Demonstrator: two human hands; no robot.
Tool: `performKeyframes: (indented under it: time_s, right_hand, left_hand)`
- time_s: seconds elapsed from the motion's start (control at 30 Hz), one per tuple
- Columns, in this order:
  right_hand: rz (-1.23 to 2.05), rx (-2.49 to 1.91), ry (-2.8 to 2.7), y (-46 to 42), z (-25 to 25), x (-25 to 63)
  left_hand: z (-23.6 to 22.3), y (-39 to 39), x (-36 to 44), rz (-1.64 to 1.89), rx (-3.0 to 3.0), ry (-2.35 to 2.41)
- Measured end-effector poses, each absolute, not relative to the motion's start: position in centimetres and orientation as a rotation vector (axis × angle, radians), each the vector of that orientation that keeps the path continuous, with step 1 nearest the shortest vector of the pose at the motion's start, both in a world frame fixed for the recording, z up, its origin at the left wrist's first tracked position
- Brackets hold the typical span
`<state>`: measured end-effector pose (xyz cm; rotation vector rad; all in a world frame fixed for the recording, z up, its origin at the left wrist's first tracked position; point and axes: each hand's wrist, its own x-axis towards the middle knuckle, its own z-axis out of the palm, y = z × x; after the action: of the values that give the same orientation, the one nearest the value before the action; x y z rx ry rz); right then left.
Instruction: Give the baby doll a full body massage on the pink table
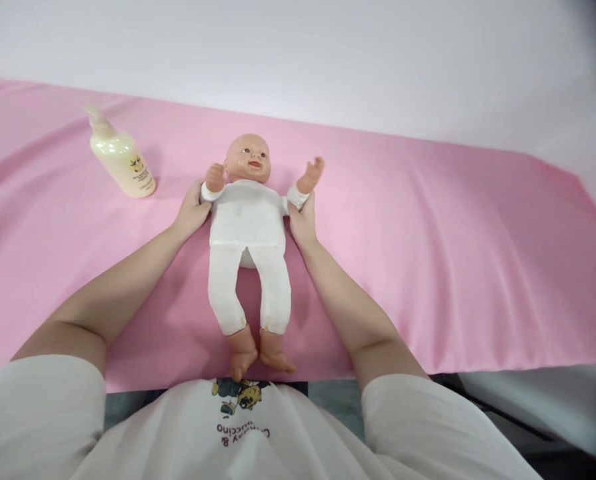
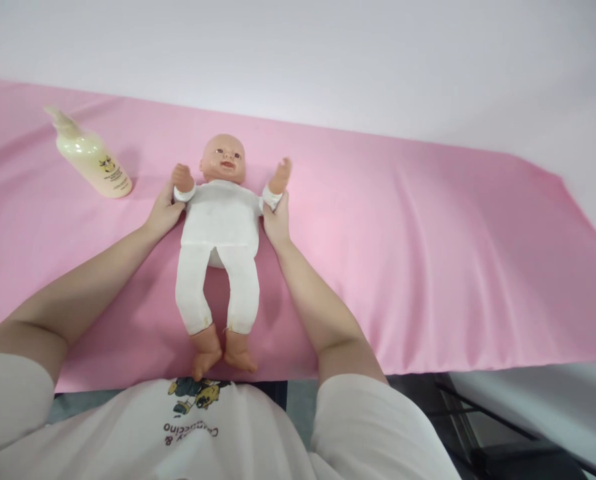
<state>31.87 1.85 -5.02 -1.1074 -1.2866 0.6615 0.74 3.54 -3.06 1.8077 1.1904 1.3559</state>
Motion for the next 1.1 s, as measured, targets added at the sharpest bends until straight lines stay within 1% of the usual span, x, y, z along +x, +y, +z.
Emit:
performKeyframes:
  time_s: [0.2,0.5,0.7,0.93,1.1]
  right_hand:
    - [0.97,-1.091,-0.849,2.6,-5.1,32.0]
    - [1.018,-1.069,-0.785,2.6,-4.6,32.0]
    - [0.951,-1.043,-0.912,2.7,-4.9,31.9]
    - [0.859,-1.015,-1.263,2.4,-4.5,31.6]
    - [0.683,-1.021,-1.488,1.7,-3.8,31.7]
  left_hand:
    - [-4.6,4.8,0.5,1.446,1.519,1.272]
    - [-4.7,5.4,0.1,1.604,1.319,1.103]
    - [-4.8,5.4,0.2,1.555,1.376,1.09]
    - [-2.9,3.6,1.1,1.367,1.778,1.101]
    - [-2.1,2.9,1.0,1.333,1.886,1.15]
